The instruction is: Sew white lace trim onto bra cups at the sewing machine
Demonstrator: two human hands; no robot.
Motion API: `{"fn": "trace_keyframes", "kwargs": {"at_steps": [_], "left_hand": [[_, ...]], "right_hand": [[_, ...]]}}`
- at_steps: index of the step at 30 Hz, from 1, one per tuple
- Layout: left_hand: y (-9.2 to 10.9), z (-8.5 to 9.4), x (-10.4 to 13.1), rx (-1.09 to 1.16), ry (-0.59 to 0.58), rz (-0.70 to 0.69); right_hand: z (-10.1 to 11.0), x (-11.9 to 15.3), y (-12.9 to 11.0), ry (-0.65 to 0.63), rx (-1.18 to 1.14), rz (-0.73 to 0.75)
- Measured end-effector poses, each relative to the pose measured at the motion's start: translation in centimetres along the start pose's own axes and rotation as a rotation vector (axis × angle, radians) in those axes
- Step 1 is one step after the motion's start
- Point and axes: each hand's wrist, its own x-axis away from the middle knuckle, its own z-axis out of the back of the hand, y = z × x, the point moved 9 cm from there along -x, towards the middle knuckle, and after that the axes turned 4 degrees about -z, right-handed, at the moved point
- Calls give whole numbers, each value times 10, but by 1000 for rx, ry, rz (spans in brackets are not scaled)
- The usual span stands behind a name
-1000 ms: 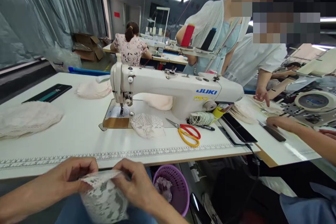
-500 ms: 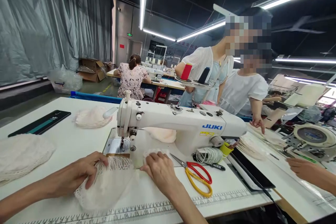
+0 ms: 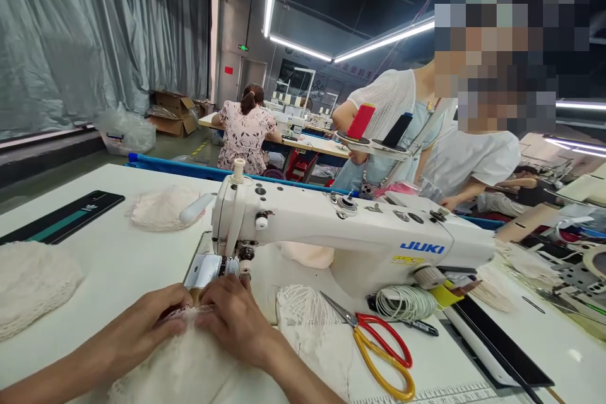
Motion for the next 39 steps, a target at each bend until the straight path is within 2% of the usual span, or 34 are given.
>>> {"fn": "trace_keyframes", "kwargs": {"at_steps": [3, 5, 8, 11, 14, 16, 18, 22, 26, 29, 34, 37, 39], "left_hand": [[-1, -10, -7, 294, -122, 24], [-6, -18, -11, 363, -171, 57], [-10, -14, -16, 173, -21, -22], [7, -10, -12, -82, 185, -270], [30, -18, -3, -299, 313, -508], [42, -23, 3, -389, 392, -626], [46, -25, 7, -436, 452, -684], [50, -23, 10, -502, 509, -715], [58, -17, 13, -530, 519, -732], [61, -15, 13, -538, 528, -697], [44, -23, -1, -616, 483, -589], [26, -17, -21, -583, 486, -554], [19, -9, -35, -543, 475, -567]], "right_hand": [[5, 8, 16, -30, -117, -113], [9, 12, 26, -10, -135, -188], [15, 12, 39, 74, -109, -297], [15, 8, 43, 120, -40, -301], [11, 7, 44, 129, 11, -267], [8, 8, 46, 138, 38, -250], [6, 9, 48, 145, 62, -233], [11, 11, 38, 206, 141, -139], [20, 27, 0, 417, 429, 151], [14, 41, -14, 473, 514, 318], [7, 31, 2, 434, 593, 305], [15, 17, 6, 459, 591, 327], [24, 8, 10, 467, 593, 282]]}}
